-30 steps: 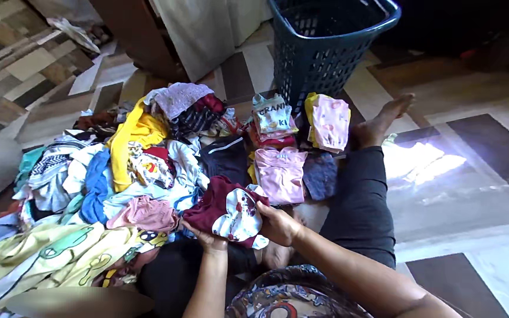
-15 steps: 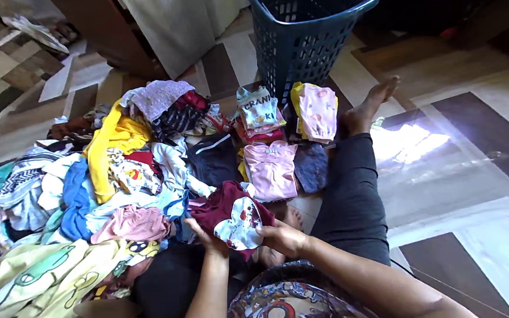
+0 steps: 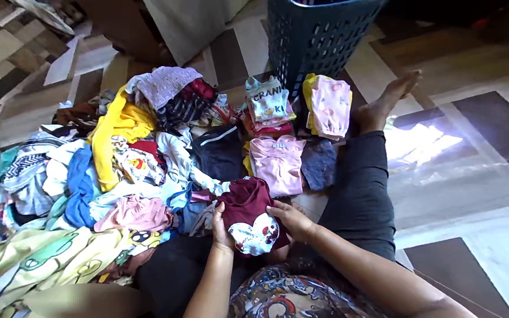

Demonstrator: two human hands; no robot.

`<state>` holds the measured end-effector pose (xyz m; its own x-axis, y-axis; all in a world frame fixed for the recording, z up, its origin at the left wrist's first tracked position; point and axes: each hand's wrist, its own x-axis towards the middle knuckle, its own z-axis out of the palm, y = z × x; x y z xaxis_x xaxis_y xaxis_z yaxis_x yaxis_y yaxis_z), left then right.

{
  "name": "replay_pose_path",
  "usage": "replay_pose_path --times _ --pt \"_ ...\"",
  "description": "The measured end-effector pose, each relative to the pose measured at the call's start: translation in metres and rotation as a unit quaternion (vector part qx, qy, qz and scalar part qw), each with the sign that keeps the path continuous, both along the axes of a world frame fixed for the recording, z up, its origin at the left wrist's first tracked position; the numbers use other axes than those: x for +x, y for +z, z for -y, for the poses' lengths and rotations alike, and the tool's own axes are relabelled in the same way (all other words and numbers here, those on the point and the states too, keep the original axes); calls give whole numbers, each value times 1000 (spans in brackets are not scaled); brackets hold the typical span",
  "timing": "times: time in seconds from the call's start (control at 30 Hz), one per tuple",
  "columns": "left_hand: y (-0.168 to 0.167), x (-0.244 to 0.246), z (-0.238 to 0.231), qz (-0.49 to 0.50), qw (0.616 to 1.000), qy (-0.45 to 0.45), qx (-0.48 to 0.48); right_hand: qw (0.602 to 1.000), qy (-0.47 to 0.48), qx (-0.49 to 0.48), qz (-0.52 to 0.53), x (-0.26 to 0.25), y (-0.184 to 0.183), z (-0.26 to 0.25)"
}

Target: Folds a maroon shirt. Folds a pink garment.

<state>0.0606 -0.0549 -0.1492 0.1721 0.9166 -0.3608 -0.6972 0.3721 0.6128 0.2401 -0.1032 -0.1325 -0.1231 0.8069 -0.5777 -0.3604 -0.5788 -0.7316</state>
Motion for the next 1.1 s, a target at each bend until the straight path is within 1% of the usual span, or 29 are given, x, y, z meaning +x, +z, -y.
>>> replay_pose_path --times 0.1,0.23,0.33,0.43,0.53,0.63,0.7,0.8,0.87,0.9,0.97,1.0,1.1 --pt "-2 0 -1 12 1000 7 -11 999 13 31 4 4 4 -5" --pt "4 0 -4 18 1000 -20 -5 992 68 103 6 12 6 -7" --pt "13 6 -3 2 997 -67 -38 991 81 94 38 19 6 -8" --pt "2 10 0 -25 989 -123 -75 989 85 68 97 35 21 -20" --pt "-14 14 -2 -92 968 -200 -118 989 24 73 126 53 46 -44" --pt "-30 16 -10 -140 948 -259 -120 979 -54 154 120 73 62 -78" --pt "-37 16 -13 -151 944 -262 -129 963 -107 224 105 87 79 -110" --pt "-43 15 -14 -138 944 -268 -132 938 -163 298 69 103 117 -161" --pt "-46 13 -15 -130 943 -277 -134 923 -194 325 64 111 138 -191" --pt "-48 12 -15 -124 943 -279 -134 918 -210 328 74 114 142 -206" --pt "-51 10 -16 -113 943 -283 -137 919 -220 299 129 123 130 -233" --pt "-52 10 -17 -111 942 -287 -137 925 -210 267 169 130 114 -246" --pt "-53 12 -19 -111 935 -305 -143 943 -146 127 272 151 45 -271"
